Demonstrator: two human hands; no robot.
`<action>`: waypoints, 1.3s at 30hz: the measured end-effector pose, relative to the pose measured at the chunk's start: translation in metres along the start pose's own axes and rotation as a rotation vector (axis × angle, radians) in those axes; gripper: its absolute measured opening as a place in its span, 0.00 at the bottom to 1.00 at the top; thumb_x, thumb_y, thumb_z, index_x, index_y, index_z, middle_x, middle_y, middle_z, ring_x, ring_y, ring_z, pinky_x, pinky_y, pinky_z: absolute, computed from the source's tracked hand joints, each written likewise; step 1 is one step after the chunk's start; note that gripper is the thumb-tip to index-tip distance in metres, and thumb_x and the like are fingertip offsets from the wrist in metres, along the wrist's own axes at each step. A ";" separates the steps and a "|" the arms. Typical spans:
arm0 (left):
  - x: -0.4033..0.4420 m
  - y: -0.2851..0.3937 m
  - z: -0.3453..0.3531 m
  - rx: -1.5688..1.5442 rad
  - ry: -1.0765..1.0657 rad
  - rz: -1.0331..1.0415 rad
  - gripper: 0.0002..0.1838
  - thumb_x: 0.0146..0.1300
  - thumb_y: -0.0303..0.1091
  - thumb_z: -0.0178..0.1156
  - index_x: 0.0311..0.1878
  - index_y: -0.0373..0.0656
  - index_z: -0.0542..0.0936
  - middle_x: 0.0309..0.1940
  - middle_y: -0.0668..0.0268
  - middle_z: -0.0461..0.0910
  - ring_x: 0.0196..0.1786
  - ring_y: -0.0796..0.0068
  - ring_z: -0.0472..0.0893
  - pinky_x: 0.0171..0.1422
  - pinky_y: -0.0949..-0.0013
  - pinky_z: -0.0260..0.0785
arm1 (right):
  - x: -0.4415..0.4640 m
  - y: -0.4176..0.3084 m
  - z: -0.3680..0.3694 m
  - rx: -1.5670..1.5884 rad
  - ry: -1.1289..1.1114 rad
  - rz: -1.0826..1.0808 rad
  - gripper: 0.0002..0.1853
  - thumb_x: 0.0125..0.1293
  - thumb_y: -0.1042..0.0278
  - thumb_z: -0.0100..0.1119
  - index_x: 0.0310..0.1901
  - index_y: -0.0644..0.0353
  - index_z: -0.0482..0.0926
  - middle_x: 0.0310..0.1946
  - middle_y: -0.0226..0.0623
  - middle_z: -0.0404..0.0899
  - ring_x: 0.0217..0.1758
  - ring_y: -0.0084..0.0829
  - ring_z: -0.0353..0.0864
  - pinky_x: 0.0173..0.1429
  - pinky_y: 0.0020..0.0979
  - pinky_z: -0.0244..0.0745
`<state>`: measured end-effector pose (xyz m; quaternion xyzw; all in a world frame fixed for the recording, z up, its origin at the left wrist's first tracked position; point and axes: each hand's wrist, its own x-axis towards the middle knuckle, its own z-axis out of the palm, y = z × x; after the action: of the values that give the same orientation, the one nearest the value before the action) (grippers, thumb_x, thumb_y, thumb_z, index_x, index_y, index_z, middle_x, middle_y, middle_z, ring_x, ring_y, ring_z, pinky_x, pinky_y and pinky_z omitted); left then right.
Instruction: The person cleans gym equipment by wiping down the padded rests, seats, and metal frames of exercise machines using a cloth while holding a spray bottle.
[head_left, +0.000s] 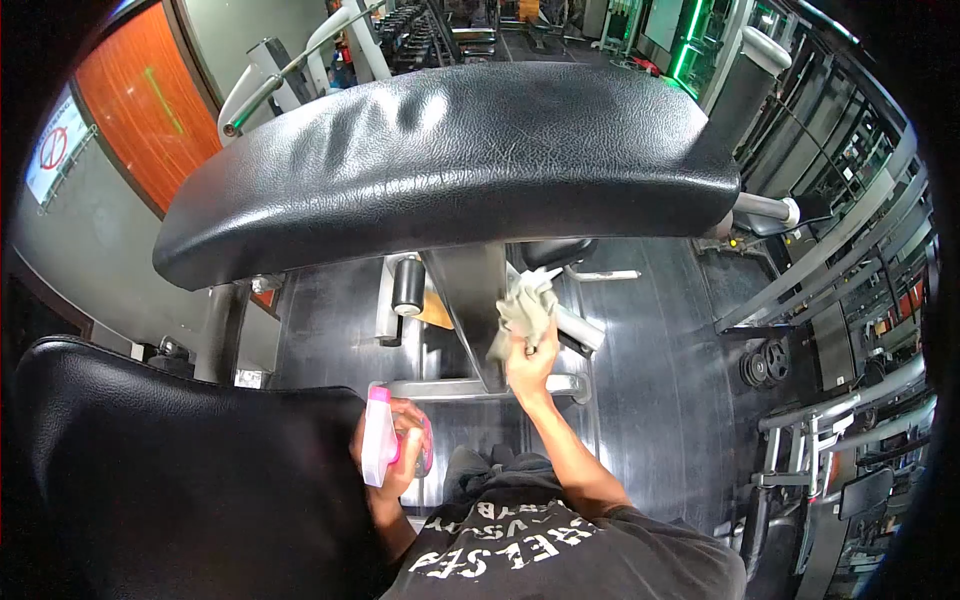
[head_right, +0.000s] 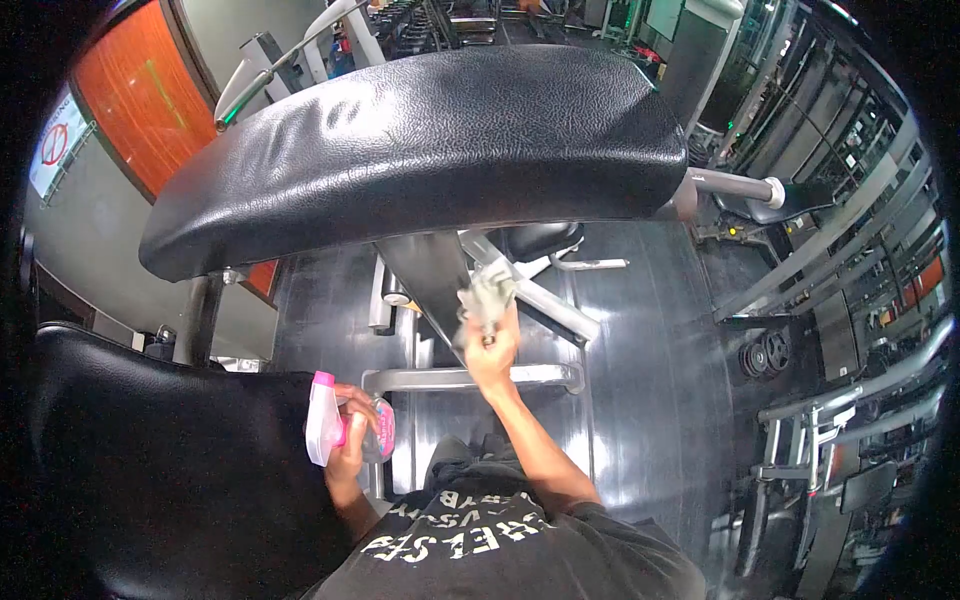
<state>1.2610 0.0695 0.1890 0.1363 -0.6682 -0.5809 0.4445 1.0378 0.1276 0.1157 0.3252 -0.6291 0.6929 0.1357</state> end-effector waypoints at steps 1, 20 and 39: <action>0.000 -0.002 -0.001 0.011 -0.006 0.015 0.15 0.59 0.22 0.57 0.49 0.32 0.70 0.25 0.61 0.77 0.26 0.75 0.77 0.38 0.69 0.72 | 0.006 -0.009 0.002 -0.119 -0.052 -0.085 0.22 0.56 0.78 0.55 0.55 0.62 0.77 0.53 0.53 0.73 0.56 0.47 0.74 0.63 0.38 0.66; 0.003 0.003 0.000 0.027 -0.008 -0.001 0.14 0.58 0.22 0.60 0.47 0.32 0.71 0.25 0.62 0.77 0.30 0.75 0.78 0.37 0.71 0.72 | 0.005 0.058 -0.003 0.026 0.197 0.358 0.22 0.70 0.65 0.52 0.60 0.70 0.67 0.55 0.49 0.75 0.57 0.37 0.75 0.61 0.34 0.68; 0.004 -0.007 -0.001 0.030 -0.023 0.032 0.14 0.59 0.21 0.59 0.49 0.32 0.71 0.27 0.61 0.77 0.28 0.77 0.78 0.36 0.72 0.72 | -0.050 0.140 -0.036 -0.199 -0.267 0.570 0.15 0.63 0.65 0.59 0.47 0.67 0.78 0.35 0.45 0.83 0.40 0.35 0.82 0.45 0.35 0.73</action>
<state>1.2571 0.0640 0.1848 0.1256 -0.6842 -0.5650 0.4437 0.9820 0.1493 -0.0252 0.2090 -0.7717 0.5893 -0.1163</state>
